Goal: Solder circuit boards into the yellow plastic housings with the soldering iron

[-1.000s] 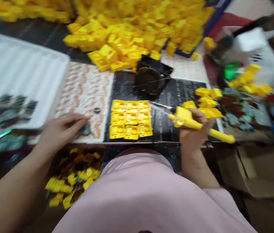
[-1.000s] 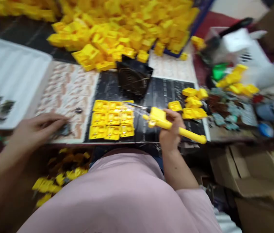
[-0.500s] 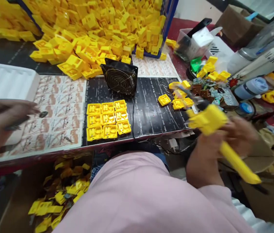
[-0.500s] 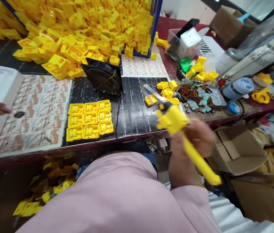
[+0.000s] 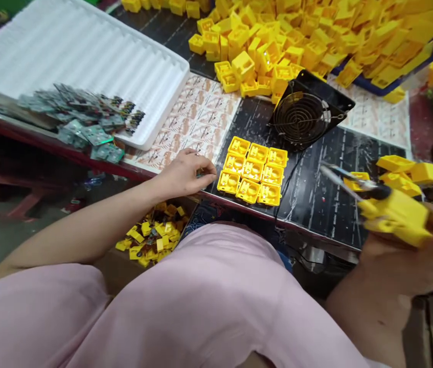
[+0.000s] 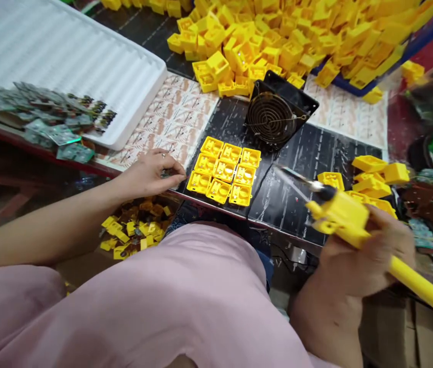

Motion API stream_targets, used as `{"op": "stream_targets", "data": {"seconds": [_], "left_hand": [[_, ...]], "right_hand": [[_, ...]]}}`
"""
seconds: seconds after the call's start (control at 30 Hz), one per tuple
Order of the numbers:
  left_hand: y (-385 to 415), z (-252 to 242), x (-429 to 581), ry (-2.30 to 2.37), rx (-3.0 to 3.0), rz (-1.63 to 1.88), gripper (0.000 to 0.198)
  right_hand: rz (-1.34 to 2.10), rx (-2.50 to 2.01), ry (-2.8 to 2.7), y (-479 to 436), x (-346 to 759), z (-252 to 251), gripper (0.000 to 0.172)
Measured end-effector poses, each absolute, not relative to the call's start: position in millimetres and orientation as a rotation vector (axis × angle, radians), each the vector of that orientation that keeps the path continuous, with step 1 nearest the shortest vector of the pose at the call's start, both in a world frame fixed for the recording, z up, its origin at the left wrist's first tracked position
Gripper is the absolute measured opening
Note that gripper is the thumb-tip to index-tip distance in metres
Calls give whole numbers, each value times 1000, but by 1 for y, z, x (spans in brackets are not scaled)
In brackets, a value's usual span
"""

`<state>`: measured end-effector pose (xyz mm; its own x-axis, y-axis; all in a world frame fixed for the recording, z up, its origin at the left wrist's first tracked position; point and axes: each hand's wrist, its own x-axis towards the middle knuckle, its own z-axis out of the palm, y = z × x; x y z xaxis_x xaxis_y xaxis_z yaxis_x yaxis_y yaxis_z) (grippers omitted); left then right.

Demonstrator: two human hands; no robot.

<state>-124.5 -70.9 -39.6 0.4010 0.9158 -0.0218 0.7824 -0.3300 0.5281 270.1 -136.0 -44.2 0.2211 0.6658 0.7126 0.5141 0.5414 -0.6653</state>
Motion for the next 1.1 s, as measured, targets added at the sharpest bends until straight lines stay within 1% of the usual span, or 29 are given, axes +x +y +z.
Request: {"op": "stream_targets", "data": {"seconds": [0.07, 0.1, 0.23, 0.37, 0.43, 0.6, 0.8, 1.0, 1.1], "left_hand": [[-71, -38, -122, 1442, 2190, 382, 22], [-70, -37, -120, 1442, 2188, 377, 22], [-66, -33, -112, 1456, 2202, 323, 22], [-65, -31, -106, 1456, 2252, 180, 22], [-66, -29, -106, 1433, 2280, 119, 21], [-62, -18, -103, 1414, 2332, -123, 19], [-52, -2, -90, 1376, 2373, -410, 18], [-47, 4, -84, 1348, 2367, -499, 16], [-47, 4, -82, 1371, 2370, -545, 17]], "right_hand": [[42, -1010, -1293, -134, 249, -45, 21], [75, -1003, -1305, -134, 239, -45, 17], [301, -1009, -1556, -134, 212, -42, 35], [394, -893, -1804, -124, 204, -42, 40], [417, -822, -1878, -119, 202, -43, 38], [406, -731, -2014, -113, 196, -37, 23], [394, -646, -2130, -112, 193, -27, 23], [358, -558, -2193, -107, 187, -27, 20], [301, -559, -2226, -107, 186, -26, 21]]}}
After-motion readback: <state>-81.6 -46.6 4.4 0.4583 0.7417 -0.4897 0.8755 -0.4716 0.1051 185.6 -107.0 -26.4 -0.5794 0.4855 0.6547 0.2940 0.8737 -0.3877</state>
